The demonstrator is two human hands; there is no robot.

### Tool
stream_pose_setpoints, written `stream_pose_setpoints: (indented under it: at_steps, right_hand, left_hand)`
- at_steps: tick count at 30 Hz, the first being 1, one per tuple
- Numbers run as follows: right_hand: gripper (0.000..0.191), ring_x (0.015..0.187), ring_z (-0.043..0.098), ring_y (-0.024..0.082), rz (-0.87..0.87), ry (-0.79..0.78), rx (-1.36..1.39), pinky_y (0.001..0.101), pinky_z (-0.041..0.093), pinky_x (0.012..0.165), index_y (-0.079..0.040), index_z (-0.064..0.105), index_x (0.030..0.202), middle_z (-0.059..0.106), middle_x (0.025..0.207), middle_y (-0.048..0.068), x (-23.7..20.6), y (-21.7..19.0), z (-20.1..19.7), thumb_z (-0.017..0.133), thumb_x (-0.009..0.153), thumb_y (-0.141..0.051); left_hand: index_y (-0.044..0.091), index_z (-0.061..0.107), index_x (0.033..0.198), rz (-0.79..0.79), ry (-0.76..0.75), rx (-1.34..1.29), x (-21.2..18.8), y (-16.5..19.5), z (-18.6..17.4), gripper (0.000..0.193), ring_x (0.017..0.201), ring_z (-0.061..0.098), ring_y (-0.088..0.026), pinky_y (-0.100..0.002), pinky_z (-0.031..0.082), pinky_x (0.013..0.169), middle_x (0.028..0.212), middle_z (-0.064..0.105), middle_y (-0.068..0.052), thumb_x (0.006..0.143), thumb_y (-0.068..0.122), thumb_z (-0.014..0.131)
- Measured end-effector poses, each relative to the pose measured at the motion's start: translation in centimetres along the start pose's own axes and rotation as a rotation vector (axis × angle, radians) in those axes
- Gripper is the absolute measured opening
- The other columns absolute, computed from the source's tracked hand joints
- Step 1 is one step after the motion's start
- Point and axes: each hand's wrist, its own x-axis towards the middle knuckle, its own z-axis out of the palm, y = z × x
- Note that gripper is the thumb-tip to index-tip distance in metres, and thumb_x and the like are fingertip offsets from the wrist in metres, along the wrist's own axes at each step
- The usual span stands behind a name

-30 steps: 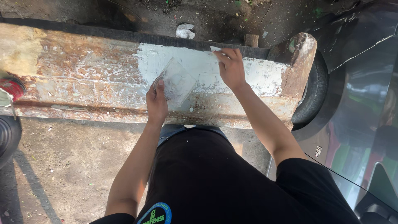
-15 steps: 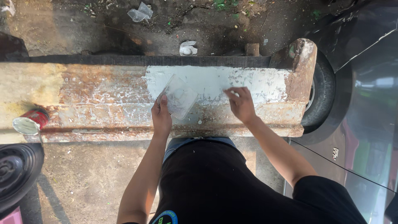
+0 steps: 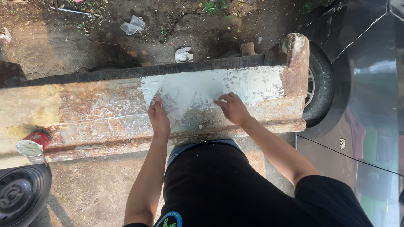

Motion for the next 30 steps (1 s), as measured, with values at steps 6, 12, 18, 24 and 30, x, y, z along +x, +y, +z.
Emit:
stream_pose_setpoints:
  at_steps: [6, 12, 18, 24, 30]
  right_hand:
    - [0.046, 0.104, 0.063, 0.022, 0.043, 0.198, 0.051, 0.0301, 0.057, 0.097, -0.015, 0.077, 0.126, 0.074, 0.116, 0.004, -2.5, -0.1, -0.9, 0.066, 0.090, 0.011]
    - [0.038, 0.107, 0.061, 0.029, 0.091, 0.267, 0.066, 0.0399, 0.052, 0.096, -0.013, 0.078, 0.118, 0.072, 0.118, 0.010, 9.5, 1.9, -3.8, 0.067, 0.088, 0.007]
    - [0.033, 0.099, 0.066, 0.024, 0.008, -0.026, 0.059, 0.0489, 0.039, 0.111, -0.014, 0.080, 0.115, 0.073, 0.113, 0.007, 10.1, 1.8, -4.0, 0.068, 0.090, 0.005]
    - [0.038, 0.102, 0.063, 0.023, 0.023, 0.025, 0.032, 0.0368, 0.053, 0.099, -0.015, 0.079, 0.118, 0.074, 0.117, 0.006, -2.3, -0.1, -0.5, 0.069, 0.087, 0.004]
    - [0.038, 0.108, 0.064, 0.022, 0.115, 0.224, 0.099, 0.0328, 0.056, 0.097, -0.018, 0.078, 0.119, 0.073, 0.116, 0.005, -2.7, -0.3, -0.9, 0.068, 0.090, 0.005]
  left_hand:
    - [-0.005, 0.065, 0.122, 0.011, 0.014, -0.100, 0.2, 0.1, -0.7, 0.041, 0.109, 0.064, -0.016, -0.032, 0.051, 0.099, 0.118, 0.070, -0.011, 0.108, 0.031, 0.050]
    - [-0.005, 0.067, 0.119, 0.091, 0.000, -0.120, -0.6, -0.3, -0.8, 0.039, 0.109, 0.063, -0.014, -0.030, 0.050, 0.100, 0.117, 0.071, -0.010, 0.110, 0.029, 0.050]
    - [-0.006, 0.067, 0.120, 0.115, 0.010, -0.103, -1.3, -0.4, -1.9, 0.040, 0.106, 0.063, -0.013, -0.030, 0.049, 0.098, 0.115, 0.071, -0.009, 0.110, 0.029, 0.049]
    - [-0.006, 0.067, 0.119, 0.098, 0.050, -0.153, -1.1, -1.6, -3.0, 0.038, 0.107, 0.062, -0.014, -0.030, 0.049, 0.099, 0.115, 0.070, -0.009, 0.110, 0.028, 0.052]
    - [-0.004, 0.068, 0.118, 0.075, 0.019, -0.149, -0.8, -0.8, -1.8, 0.036, 0.112, 0.063, -0.016, -0.031, 0.048, 0.103, 0.118, 0.070, -0.010, 0.108, 0.028, 0.052]
